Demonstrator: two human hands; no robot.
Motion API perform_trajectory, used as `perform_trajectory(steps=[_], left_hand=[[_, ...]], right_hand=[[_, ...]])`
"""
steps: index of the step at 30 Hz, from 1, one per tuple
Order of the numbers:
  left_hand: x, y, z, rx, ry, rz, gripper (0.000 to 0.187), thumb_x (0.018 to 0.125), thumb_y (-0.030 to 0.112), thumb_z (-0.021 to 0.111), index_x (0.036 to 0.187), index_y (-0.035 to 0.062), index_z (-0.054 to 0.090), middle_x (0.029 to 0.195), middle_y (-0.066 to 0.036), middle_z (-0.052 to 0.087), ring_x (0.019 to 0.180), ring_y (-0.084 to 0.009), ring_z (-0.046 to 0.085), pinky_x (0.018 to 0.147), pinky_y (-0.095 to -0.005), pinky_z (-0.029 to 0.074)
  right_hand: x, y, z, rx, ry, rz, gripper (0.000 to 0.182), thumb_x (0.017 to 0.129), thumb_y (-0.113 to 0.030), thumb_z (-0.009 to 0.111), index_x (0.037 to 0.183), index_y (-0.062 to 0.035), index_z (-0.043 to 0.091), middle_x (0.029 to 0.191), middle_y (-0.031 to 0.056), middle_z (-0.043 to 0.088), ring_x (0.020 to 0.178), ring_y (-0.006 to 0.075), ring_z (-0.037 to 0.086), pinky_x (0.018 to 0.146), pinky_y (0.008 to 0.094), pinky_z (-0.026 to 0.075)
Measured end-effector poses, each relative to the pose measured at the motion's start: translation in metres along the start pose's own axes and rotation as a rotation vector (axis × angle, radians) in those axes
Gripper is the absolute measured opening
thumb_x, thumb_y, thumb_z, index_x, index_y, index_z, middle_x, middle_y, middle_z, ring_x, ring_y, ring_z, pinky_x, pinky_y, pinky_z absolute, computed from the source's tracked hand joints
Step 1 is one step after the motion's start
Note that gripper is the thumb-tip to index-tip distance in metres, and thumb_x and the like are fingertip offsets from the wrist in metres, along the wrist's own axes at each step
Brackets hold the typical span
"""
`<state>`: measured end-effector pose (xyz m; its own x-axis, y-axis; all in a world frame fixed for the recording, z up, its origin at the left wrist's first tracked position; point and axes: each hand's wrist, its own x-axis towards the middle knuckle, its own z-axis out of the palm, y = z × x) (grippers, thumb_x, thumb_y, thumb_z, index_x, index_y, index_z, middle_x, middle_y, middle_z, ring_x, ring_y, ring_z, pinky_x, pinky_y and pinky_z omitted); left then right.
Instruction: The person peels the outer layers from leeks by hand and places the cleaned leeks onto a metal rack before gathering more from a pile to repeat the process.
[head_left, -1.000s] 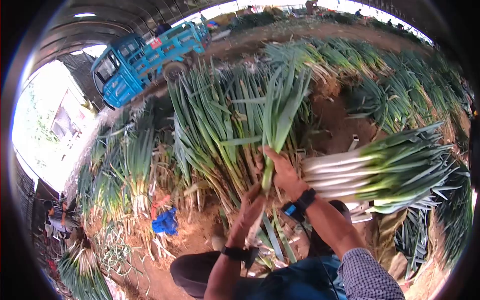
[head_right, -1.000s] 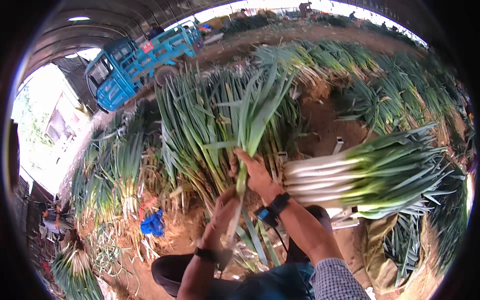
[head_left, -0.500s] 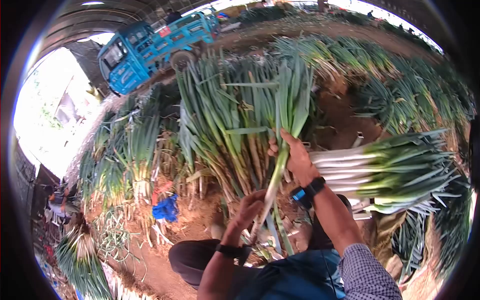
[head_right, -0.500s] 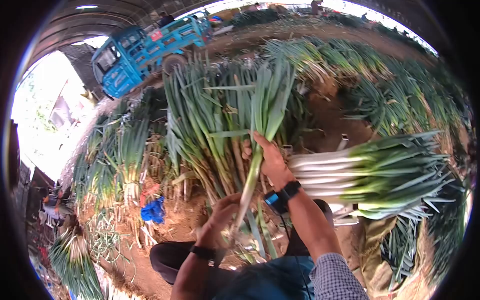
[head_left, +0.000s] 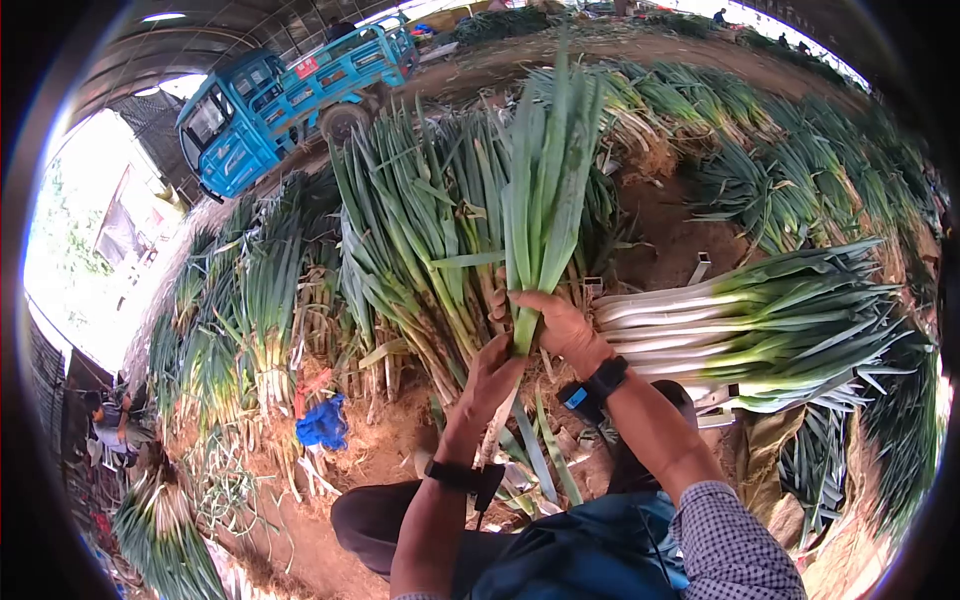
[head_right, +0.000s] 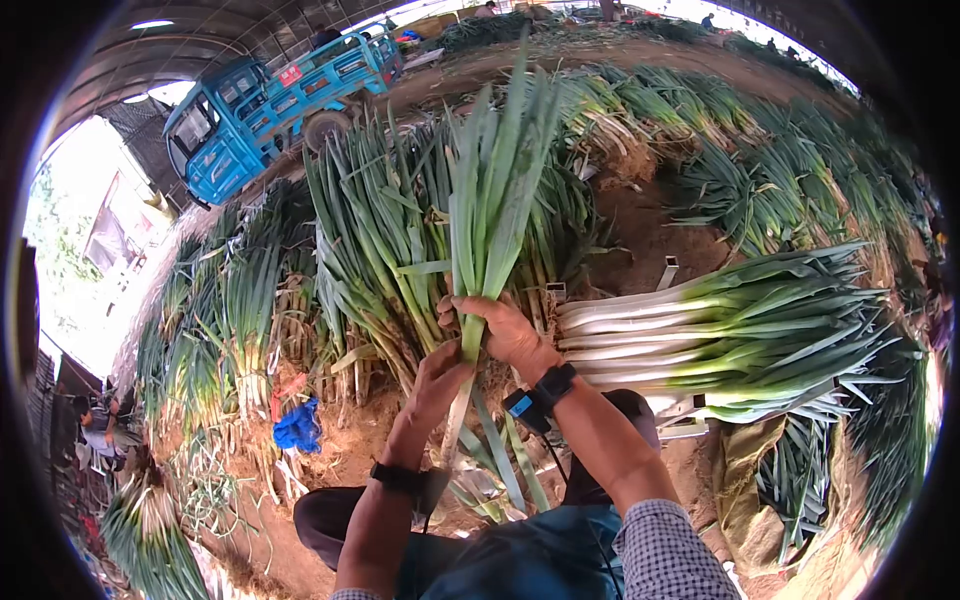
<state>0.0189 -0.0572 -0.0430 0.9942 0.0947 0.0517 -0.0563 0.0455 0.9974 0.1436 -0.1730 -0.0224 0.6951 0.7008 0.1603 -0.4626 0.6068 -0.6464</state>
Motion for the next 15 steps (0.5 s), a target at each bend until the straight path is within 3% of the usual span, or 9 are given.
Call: perform_trajectory(steps=[2, 6, 8, 10, 11, 14, 15], left_hand=[[-0.013, 0.003, 0.001, -0.035, -0.040, 0.023, 0.038, 0.097, 0.016, 0.056, 0.131, -0.0023, 0.056, 0.093, 0.004, 0.054, 0.083, -0.0061, 0.046, 0.073, -0.0223, 0.039], [-0.044, -0.044, -0.020, -0.016, -0.078, -0.132, 0.039, 0.096, 0.017, 0.056, 0.129, -0.0034, 0.058, 0.098, 0.002, 0.057, 0.090, -0.0071, 0.050, 0.077, -0.0221, 0.041], [-0.060, -0.059, -0.022, 0.065, 0.005, -0.129, 0.038, 0.100, 0.026, 0.057, 0.125, -0.0021, 0.062, 0.096, 0.002, 0.058, 0.089, -0.0068, 0.051, 0.076, -0.0225, 0.042], [-0.065, -0.042, -0.014, 0.069, 0.053, -0.215, 0.040, 0.102, 0.032, 0.057, 0.124, -0.0013, 0.063, 0.094, 0.003, 0.057, 0.086, -0.0065, 0.050, 0.074, -0.0227, 0.042], [-0.058, -0.047, -0.017, 0.209, 0.087, -0.146, 0.043, 0.103, 0.037, 0.056, 0.120, -0.0016, 0.064, 0.091, 0.004, 0.056, 0.081, -0.0055, 0.048, 0.069, -0.0229, 0.040], [-0.016, -0.020, -0.004, 0.025, 0.128, 0.051, 0.042, 0.102, 0.038, 0.058, 0.115, -0.0022, 0.065, 0.087, 0.005, 0.054, 0.078, -0.0049, 0.046, 0.065, -0.0229, 0.038], [-0.011, 0.012, -0.002, 0.020, 0.114, -0.076, 0.043, 0.101, 0.038, 0.061, 0.114, -0.0027, 0.065, 0.086, 0.006, 0.055, 0.078, -0.0042, 0.045, 0.066, -0.0224, 0.037]], right_hand=[[-0.002, -0.009, 0.003, -0.022, -0.017, -0.025, 0.037, 0.085, -0.011, 0.069, 0.119, -0.0012, 0.061, 0.097, 0.0143, 0.070, 0.086, 0.0250, 0.068, 0.079, 0.0371, 0.055], [0.003, -0.019, -0.008, 0.064, 0.020, -0.023, 0.042, 0.085, -0.007, 0.065, 0.127, -0.0007, 0.059, 0.098, 0.0147, 0.070, 0.089, 0.0261, 0.068, 0.083, 0.0416, 0.058], [0.004, -0.022, -0.013, 0.077, -0.003, -0.036, 0.047, 0.085, -0.005, 0.064, 0.131, -0.0009, 0.057, 0.102, 0.0150, 0.069, 0.092, 0.0276, 0.069, 0.088, 0.0444, 0.057], [0.005, -0.027, -0.012, 0.092, -0.021, -0.043, 0.048, 0.085, -0.006, 0.064, 0.133, -0.0012, 0.056, 0.103, 0.0150, 0.069, 0.095, 0.0282, 0.068, 0.089, 0.0450, 0.057], [0.005, -0.028, -0.013, 0.078, -0.078, -0.032, 0.050, 0.086, -0.007, 0.065, 0.134, -0.0013, 0.055, 0.107, 0.0160, 0.068, 0.100, 0.0286, 0.067, 0.092, 0.0452, 0.055], [0.001, -0.022, -0.005, -0.026, -0.133, 0.029, 0.050, 0.086, -0.009, 0.066, 0.134, -0.0012, 0.055, 0.110, 0.0165, 0.068, 0.101, 0.0294, 0.067, 0.095, 0.0449, 0.053], [0.000, -0.017, -0.006, -0.095, -0.136, 0.065, 0.050, 0.086, -0.014, 0.070, 0.133, -0.0014, 0.057, 0.113, 0.0153, 0.069, 0.100, 0.0278, 0.067, 0.096, 0.0412, 0.052]])
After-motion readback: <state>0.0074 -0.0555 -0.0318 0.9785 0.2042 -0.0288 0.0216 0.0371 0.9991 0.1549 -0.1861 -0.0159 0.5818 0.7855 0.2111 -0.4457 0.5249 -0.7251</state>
